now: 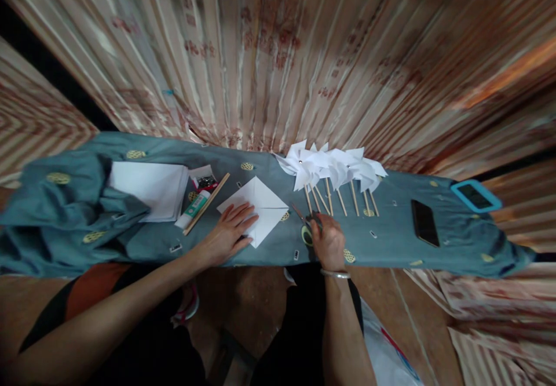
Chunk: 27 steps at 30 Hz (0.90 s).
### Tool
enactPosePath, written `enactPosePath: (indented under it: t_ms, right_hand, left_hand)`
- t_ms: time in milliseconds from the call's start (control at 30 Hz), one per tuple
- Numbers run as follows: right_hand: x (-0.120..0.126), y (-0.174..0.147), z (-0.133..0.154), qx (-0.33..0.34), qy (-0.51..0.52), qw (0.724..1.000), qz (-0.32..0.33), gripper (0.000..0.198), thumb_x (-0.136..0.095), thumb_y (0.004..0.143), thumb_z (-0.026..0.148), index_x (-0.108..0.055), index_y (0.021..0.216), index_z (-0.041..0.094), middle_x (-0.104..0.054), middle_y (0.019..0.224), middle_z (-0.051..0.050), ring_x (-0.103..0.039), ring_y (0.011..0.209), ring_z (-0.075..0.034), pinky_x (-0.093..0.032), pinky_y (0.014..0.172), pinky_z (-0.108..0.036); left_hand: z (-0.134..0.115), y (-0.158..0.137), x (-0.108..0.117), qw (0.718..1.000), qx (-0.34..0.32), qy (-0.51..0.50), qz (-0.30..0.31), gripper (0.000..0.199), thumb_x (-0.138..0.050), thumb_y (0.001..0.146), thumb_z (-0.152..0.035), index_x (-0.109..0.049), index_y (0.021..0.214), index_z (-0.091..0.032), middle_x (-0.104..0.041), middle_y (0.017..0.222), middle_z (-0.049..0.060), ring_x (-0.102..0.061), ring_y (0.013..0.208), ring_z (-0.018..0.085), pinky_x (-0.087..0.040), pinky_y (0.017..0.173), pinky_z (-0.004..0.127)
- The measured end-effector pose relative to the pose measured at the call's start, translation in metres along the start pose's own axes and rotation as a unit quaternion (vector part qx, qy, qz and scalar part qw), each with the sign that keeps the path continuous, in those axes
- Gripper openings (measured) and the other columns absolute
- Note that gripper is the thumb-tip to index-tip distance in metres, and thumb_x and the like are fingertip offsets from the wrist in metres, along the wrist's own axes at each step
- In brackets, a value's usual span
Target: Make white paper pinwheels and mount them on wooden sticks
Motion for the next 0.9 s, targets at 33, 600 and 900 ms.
enactPosePath:
  t_ms: [33,600,900]
  right_hand:
    - [-0.001,0.000,0.004,0.002,0.010,1.000,-0.002,0.035,-0.042,0.093,0.033,-0.067,0.110,0.014,-0.070,0.109,-0.017,-0.064,0.103,-0.028,-0.049,0.093,-0.043]
    - [-0.046,-0.023,0.138,0.188,0.119,0.973,0.057,0.043,-0.033,0.100,0.028,-0.049,0.137,0.013,-0.052,0.142,-0.016,-0.042,0.136,-0.026,-0.033,0.112,-0.048]
    - [-0.056,-0.012,0.124,0.160,0.123,0.978,0.055,0.043,-0.032,0.101,0.031,-0.057,0.129,0.009,-0.059,0.134,-0.017,-0.050,0.128,-0.025,-0.036,0.109,-0.046]
  left_hand:
    - [-0.001,0.000,-0.002,1.000,-0.004,0.002,0.002,0.049,-0.057,0.088,-0.027,-0.052,0.135,-0.015,-0.046,0.147,0.018,-0.032,0.142,0.029,-0.023,0.117,0.057]
    - [-0.010,-0.002,-0.013,0.997,-0.023,0.057,0.049,0.055,-0.056,0.090,-0.035,-0.046,0.137,-0.009,-0.047,0.145,0.021,-0.034,0.142,0.029,-0.021,0.118,0.052]
    - [-0.010,-0.002,-0.013,0.997,-0.033,0.050,0.038,0.060,-0.059,0.088,-0.036,-0.041,0.141,-0.012,-0.047,0.145,0.019,-0.036,0.141,0.029,-0.025,0.117,0.051]
Point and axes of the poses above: each hand's wrist, its own y-axis towards the middle knuckle, its own x-axis out of the back of the hand, z = x × y, the point moved 6 cm from there along y, towards the middle knuckle
